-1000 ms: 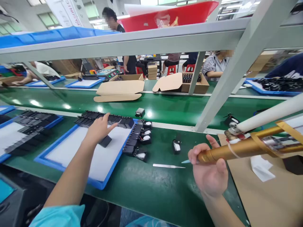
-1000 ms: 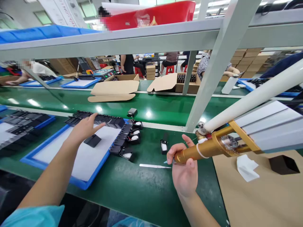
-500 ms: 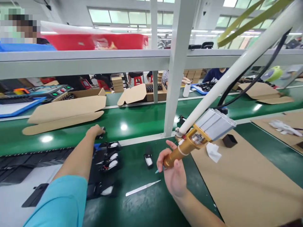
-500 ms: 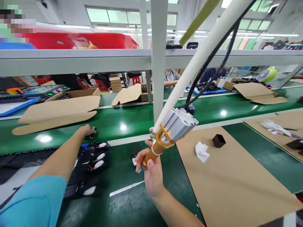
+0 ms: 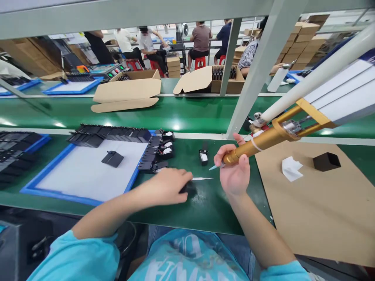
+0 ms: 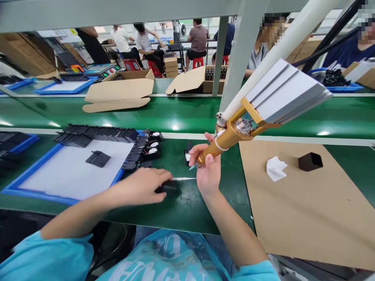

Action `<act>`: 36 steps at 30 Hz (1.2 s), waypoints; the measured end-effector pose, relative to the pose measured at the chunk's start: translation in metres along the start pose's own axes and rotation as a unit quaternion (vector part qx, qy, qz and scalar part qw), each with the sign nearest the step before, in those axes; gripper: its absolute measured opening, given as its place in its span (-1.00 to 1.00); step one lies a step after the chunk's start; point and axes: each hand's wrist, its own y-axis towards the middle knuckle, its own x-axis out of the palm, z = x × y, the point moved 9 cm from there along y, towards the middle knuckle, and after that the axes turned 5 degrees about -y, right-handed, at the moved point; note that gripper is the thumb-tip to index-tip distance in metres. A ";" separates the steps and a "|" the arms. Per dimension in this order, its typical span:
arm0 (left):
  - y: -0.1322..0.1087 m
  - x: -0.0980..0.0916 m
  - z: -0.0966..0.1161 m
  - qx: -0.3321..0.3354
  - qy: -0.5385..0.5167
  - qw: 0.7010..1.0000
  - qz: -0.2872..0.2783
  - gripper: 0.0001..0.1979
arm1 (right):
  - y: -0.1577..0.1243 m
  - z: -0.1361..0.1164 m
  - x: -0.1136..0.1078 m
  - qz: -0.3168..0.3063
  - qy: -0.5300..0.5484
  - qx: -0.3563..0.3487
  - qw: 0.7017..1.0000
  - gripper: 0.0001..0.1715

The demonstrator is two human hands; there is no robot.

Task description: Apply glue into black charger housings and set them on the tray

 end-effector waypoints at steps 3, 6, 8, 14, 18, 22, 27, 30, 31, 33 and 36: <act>-0.001 0.044 0.016 -0.015 0.020 0.999 -0.036 -0.71 | -0.001 -0.001 0.003 -0.009 -0.002 -0.003 1.000 -0.57; 0.001 0.050 0.012 -0.054 0.001 0.998 -0.012 -0.61 | -0.002 -0.002 0.005 -0.012 -0.006 -0.006 1.000 -0.57; 0.000 0.046 0.008 -0.061 -0.031 0.998 0.001 -0.41 | -0.002 -0.002 0.005 -0.010 -0.009 -0.006 1.000 -0.56; -0.008 0.045 -0.006 0.000 -0.208 0.977 0.039 -0.41 | -0.001 -0.003 0.007 -0.014 0.007 -0.015 1.000 -0.60; -0.011 0.059 -0.021 -0.004 -0.336 0.940 0.059 -0.56 | -0.002 -0.005 0.008 -0.012 0.008 -0.011 1.000 -0.59; -0.016 0.070 -0.020 0.012 -0.425 0.899 0.103 -0.48 | -0.004 -0.005 0.011 -0.008 -0.010 -0.001 1.000 -0.55; -0.021 0.093 -0.015 0.006 -0.485 0.861 0.153 -0.43 | -0.007 -0.004 0.012 -0.010 -0.028 0.005 1.000 -0.55; -0.019 0.109 -0.026 -0.050 -0.546 0.809 0.212 -0.56 | -0.009 -0.006 0.014 -0.014 -0.024 0.001 1.000 -0.58; -0.018 0.112 -0.029 -0.066 -0.563 0.790 0.234 -0.60 | -0.009 -0.006 0.015 -0.016 -0.021 0.000 1.000 -0.59; -0.020 0.112 -0.032 -0.077 -0.560 0.778 0.274 -0.69 | -0.011 -0.007 0.018 -0.023 -0.011 0.000 1.000 -0.61; -0.023 0.103 -0.021 -0.033 -0.485 0.829 0.277 -0.68 | -0.014 -0.009 0.021 -0.030 -0.003 0.008 1.000 -0.60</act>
